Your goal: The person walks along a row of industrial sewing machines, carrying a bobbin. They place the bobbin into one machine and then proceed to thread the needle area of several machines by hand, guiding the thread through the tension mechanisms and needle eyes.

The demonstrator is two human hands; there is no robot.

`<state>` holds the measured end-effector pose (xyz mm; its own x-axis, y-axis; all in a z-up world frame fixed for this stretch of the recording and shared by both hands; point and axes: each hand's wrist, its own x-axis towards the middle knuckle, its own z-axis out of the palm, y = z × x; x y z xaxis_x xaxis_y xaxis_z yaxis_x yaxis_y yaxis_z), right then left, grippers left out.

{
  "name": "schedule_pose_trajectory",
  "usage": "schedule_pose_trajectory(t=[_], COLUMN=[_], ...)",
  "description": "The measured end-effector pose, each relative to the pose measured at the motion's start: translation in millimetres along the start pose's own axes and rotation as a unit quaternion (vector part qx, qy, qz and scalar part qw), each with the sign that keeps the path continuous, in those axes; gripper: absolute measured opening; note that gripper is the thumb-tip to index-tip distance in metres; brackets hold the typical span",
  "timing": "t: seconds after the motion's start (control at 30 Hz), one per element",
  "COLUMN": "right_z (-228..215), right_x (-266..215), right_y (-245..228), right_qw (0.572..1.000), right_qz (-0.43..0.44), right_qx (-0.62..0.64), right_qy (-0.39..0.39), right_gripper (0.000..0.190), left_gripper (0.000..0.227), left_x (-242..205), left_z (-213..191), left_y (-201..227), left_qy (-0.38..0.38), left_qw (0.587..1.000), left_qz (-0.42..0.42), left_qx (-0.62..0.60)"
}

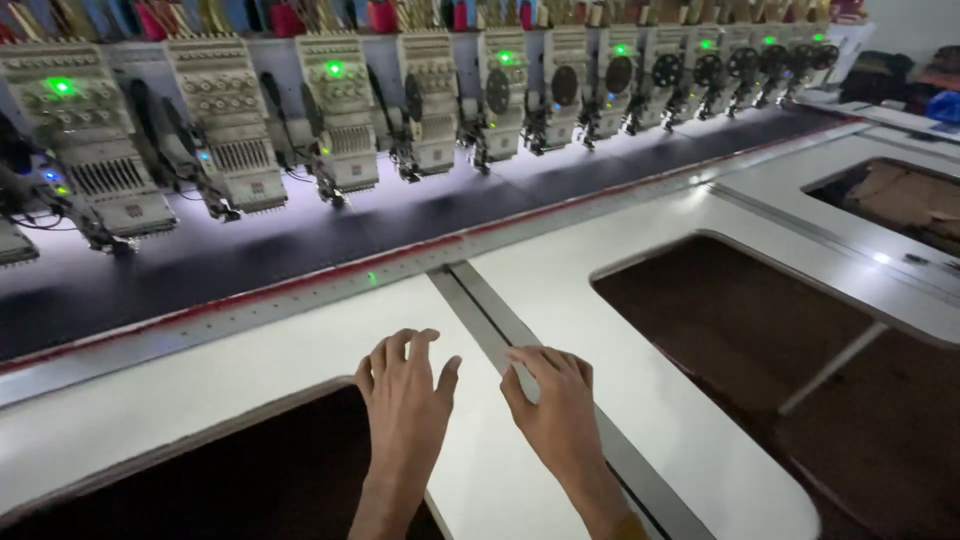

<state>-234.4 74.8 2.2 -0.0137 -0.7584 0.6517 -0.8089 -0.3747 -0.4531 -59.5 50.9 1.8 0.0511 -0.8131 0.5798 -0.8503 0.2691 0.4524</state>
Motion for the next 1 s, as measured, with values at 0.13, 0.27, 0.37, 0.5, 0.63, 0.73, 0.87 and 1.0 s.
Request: schedule_pose_trajectory(t=[0.13, 0.27, 0.37, 0.5, 0.63, 0.73, 0.87, 1.0], right_z=[-59, -102, -120, -139, -148, -161, -184, -207], right_x=[-36, -41, -32, -3, 25, 45, 67, 93], right_y=[40, 76, 115, 179, 256, 311, 372, 438], right_qw=[1.0, 1.0, 0.999, 0.996, 0.999, 0.998, 0.999, 0.999], right_qz=[0.003, 0.018, 0.006, -0.037, -0.013, -0.033, -0.004, 0.009], right_qx=[0.0, 0.006, 0.0, -0.01, -0.004, -0.015, -0.003, 0.002], right_qy=[0.025, 0.025, 0.049, 0.077, 0.051, 0.052, 0.035, 0.035], right_gripper=[0.023, 0.023, 0.022, 0.019, 0.019, 0.019, 0.022, 0.022], left_gripper=[0.036, 0.038, 0.037, 0.038, 0.037, 0.037, 0.037, 0.038], left_x=[-39, -45, -36, -10, 17, 33, 46, 65], left_z=[19, 39, 65, 122, 188, 232, 278, 325], left_y=[69, 118, 150, 186, 225, 259, 308, 361], left_qy=[0.009, 0.045, 0.045, 0.035, 0.019, 0.025, 0.02, -0.002], left_qw=[1.0, 0.996, 0.995, 0.995, 0.999, 0.999, 1.0, 1.0], left_qz=[0.02, 0.07, 0.086, 0.084, 0.049, 0.029, 0.019, 0.0], left_qx=[-0.001, 0.015, 0.018, 0.035, 0.014, 0.02, 0.014, 0.021])
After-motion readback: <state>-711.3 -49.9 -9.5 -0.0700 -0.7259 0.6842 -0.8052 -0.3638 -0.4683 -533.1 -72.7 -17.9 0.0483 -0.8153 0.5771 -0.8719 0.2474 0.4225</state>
